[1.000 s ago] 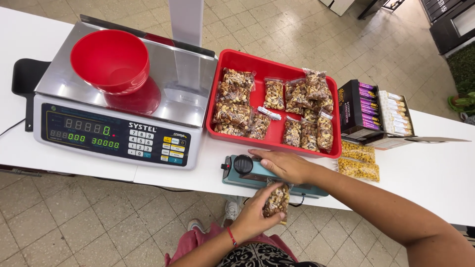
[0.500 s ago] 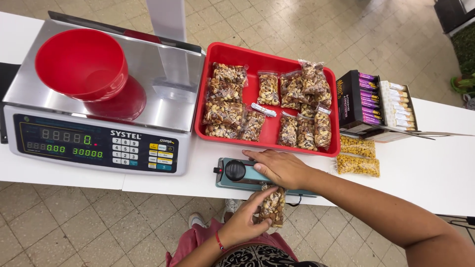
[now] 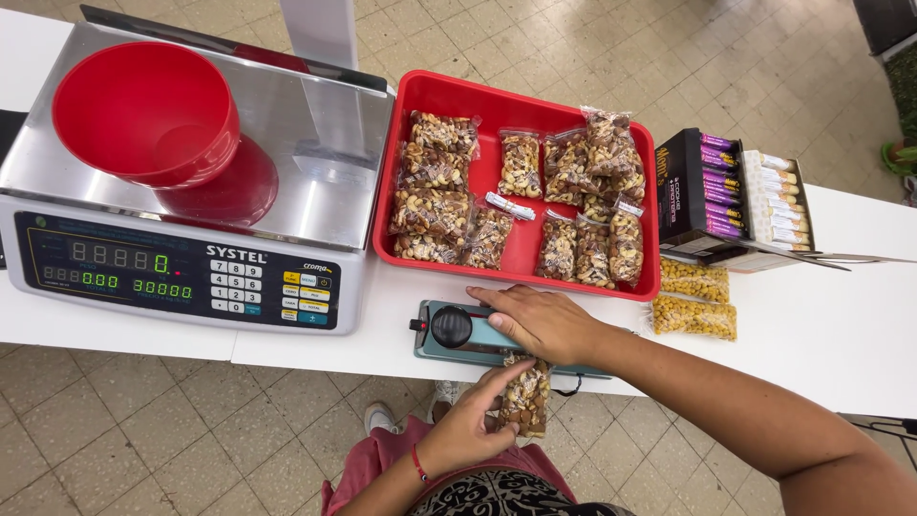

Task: The person seals clear plastic bags filled with a nut and chocolate snack mix using a handheld heat sealer. After sealing, the person places the bags into a red tray on the counter.

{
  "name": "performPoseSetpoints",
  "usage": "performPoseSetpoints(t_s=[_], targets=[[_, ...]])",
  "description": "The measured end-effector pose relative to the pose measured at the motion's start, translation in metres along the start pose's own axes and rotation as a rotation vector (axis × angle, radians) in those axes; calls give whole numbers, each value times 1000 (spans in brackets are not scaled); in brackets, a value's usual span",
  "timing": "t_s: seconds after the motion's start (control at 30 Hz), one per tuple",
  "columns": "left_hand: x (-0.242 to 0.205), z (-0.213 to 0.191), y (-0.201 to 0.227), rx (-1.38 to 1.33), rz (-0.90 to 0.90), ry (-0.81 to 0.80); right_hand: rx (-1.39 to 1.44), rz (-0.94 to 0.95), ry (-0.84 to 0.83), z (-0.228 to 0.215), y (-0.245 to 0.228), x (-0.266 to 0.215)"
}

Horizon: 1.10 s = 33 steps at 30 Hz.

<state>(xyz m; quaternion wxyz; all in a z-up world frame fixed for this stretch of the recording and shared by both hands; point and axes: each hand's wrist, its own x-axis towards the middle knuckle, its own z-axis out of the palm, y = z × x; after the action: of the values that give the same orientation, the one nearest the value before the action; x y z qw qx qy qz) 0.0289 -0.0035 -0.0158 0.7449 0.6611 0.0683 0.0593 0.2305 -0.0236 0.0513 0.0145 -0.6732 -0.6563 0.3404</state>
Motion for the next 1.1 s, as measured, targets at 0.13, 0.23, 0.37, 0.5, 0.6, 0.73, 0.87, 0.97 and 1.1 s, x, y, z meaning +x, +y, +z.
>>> performPoseSetpoints(t_s=[0.13, 0.23, 0.37, 0.5, 0.6, 0.73, 0.87, 0.97, 1.1], targets=[[0, 2, -2, 5, -9, 7, -1, 11, -2, 0, -1, 0], [0, 2, -3, 25, 30, 22, 8, 10, 4, 0, -1, 0], [-1, 2, -1, 4, -4, 6, -5, 12, 5, 1, 1, 1], [-2, 1, 6, -16, -48, -11, 50, -20, 22, -1, 0, -3], [-2, 2, 2, -30, -26, -13, 155, -93, 2, -7, 2, -5], [0, 5, -6, -28, -14, -6, 250, 31, -104, -27, 1, -24], [-1, 7, 0, -88, -58, -2, 369, 29, -70, -35, 14, -40], [-2, 8, 2, -119, -49, 6, 480, -18, -35, -42, 23, -48], [-2, 9, 0, -144, -72, 3, 353, 11, -48, -37, 57, -49]])
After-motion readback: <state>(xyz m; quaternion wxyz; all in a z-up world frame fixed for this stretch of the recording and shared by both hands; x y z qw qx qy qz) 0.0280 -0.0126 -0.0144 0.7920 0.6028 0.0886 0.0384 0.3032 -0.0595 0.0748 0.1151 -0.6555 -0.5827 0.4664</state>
